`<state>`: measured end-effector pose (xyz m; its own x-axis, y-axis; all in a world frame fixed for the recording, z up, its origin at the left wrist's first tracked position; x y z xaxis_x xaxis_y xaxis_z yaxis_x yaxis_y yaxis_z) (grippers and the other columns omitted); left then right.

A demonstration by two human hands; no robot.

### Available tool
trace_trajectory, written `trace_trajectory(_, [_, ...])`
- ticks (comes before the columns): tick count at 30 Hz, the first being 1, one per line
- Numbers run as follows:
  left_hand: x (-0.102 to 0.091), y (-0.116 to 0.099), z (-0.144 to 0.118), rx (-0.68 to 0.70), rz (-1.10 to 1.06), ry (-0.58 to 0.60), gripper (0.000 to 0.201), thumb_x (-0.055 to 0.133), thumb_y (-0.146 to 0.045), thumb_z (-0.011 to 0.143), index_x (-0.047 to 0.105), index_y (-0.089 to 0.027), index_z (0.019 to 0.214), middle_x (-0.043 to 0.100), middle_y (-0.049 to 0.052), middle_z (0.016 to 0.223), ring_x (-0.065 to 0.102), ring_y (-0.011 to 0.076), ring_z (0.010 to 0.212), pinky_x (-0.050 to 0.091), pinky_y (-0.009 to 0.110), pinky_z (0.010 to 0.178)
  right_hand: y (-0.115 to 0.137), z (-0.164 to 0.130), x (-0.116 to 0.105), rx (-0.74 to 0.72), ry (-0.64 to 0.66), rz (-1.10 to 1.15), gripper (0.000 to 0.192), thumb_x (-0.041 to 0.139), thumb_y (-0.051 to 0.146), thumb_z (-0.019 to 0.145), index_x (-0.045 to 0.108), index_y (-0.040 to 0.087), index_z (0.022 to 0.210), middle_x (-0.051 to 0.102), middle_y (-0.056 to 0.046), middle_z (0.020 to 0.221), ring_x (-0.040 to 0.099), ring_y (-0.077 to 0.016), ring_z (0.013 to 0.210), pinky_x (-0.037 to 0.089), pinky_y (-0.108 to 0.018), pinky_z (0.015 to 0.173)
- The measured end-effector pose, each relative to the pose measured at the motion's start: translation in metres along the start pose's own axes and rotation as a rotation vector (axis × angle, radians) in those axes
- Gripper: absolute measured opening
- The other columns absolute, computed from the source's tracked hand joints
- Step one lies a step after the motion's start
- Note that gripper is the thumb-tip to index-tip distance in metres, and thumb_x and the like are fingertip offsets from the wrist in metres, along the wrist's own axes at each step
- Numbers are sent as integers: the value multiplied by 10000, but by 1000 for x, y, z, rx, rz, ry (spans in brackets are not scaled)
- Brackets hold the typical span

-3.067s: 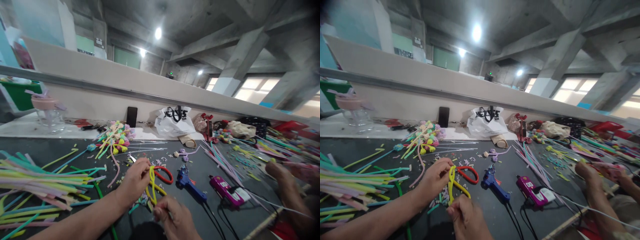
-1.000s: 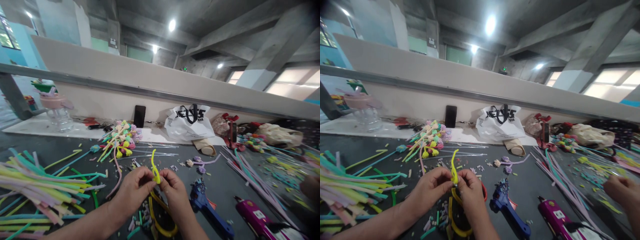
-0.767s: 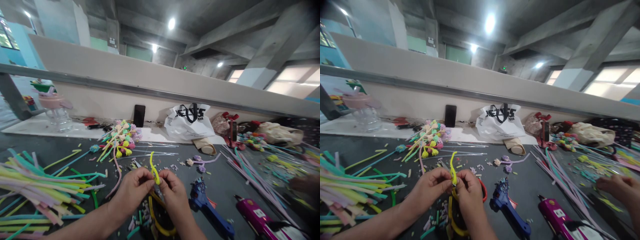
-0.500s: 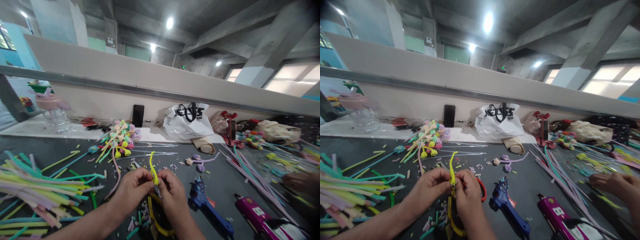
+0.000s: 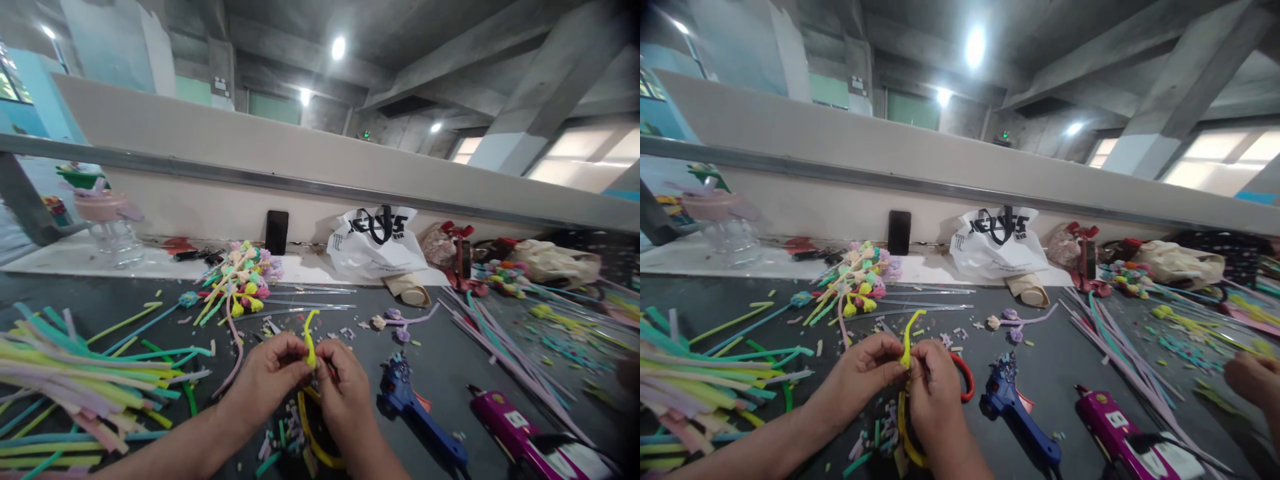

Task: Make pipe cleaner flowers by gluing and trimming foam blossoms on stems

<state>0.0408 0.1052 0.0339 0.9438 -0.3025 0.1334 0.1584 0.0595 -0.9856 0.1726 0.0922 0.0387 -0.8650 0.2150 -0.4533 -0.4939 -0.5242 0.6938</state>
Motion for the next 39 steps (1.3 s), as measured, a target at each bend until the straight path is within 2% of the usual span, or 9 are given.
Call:
trace_trajectory(5, [-8,1,2,82,133,31,142,575,-224,752,526,-177,876,551,-2,782,529,129,708,436,245,652,-4,1,4,261,50,260,143,492,260,812,515,177,698,467,23,610,444,-119,559,355,-214,519])
trace_trajectory(8, [-16,-13,4,284,437,-15,151,501,-186,805,563,-174,942,559,40,890,532,154,830,432,273,749,-7,0,5,285,116,324,157,504,285,814,509,180,697,453,33,591,417,-109,540,339,-210,507])
trace_trajectory(11, [-19,-29,4,449,709,114,203,453,-141,828,601,-177,961,564,59,927,519,157,902,407,269,818,-10,1,5,231,163,270,143,525,256,798,517,179,678,452,27,613,404,-110,564,326,-212,522])
trace_trajectory(14, [-23,-38,6,462,836,268,227,414,-132,845,625,-175,915,558,59,898,528,144,863,415,248,793,-12,1,6,263,200,314,137,546,251,786,526,177,673,434,31,611,380,-104,559,307,-209,512])
trace_trajectory(19, [-34,-45,13,410,773,287,212,451,-102,804,629,-165,901,567,71,999,534,148,908,417,239,797,-15,0,10,459,228,651,173,614,306,762,531,173,687,432,50,551,321,-77,498,261,-199,480])
trace_trajectory(24, [-34,-45,13,256,721,266,123,549,-107,735,629,-172,802,602,-13,734,545,113,712,412,190,658,-13,-3,13,548,193,916,216,683,314,719,542,161,661,417,66,475,318,-64,470,226,-195,477])
trace_trajectory(29, [-33,-39,13,210,628,216,78,548,-140,751,623,-153,737,576,-23,646,537,94,598,408,181,576,-4,-2,15,570,161,1105,216,736,301,661,571,161,650,396,74,428,344,-66,454,260,-197,501])
trace_trajectory(33, [-35,-45,12,371,710,229,96,544,-143,769,627,-138,722,597,12,656,547,108,617,414,201,592,4,-3,14,538,163,1249,157,722,261,680,600,160,678,392,74,452,306,-59,443,298,-205,521])
trace_trajectory(39, [-36,-55,6,627,809,307,150,490,-84,783,620,-152,755,622,41,709,555,122,686,425,221,653,11,-5,11,538,270,1402,141,713,255,680,598,175,670,347,85,480,220,-48,422,294,-202,501])
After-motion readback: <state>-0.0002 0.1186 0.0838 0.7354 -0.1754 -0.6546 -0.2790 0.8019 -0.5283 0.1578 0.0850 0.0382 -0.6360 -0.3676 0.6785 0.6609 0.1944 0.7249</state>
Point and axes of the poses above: each hand's wrist, its own z-axis towards the middle knuckle, its own x-axis out of the palm, y = z × x, the point moved 2 cm from there along z, towards the middle knuckle
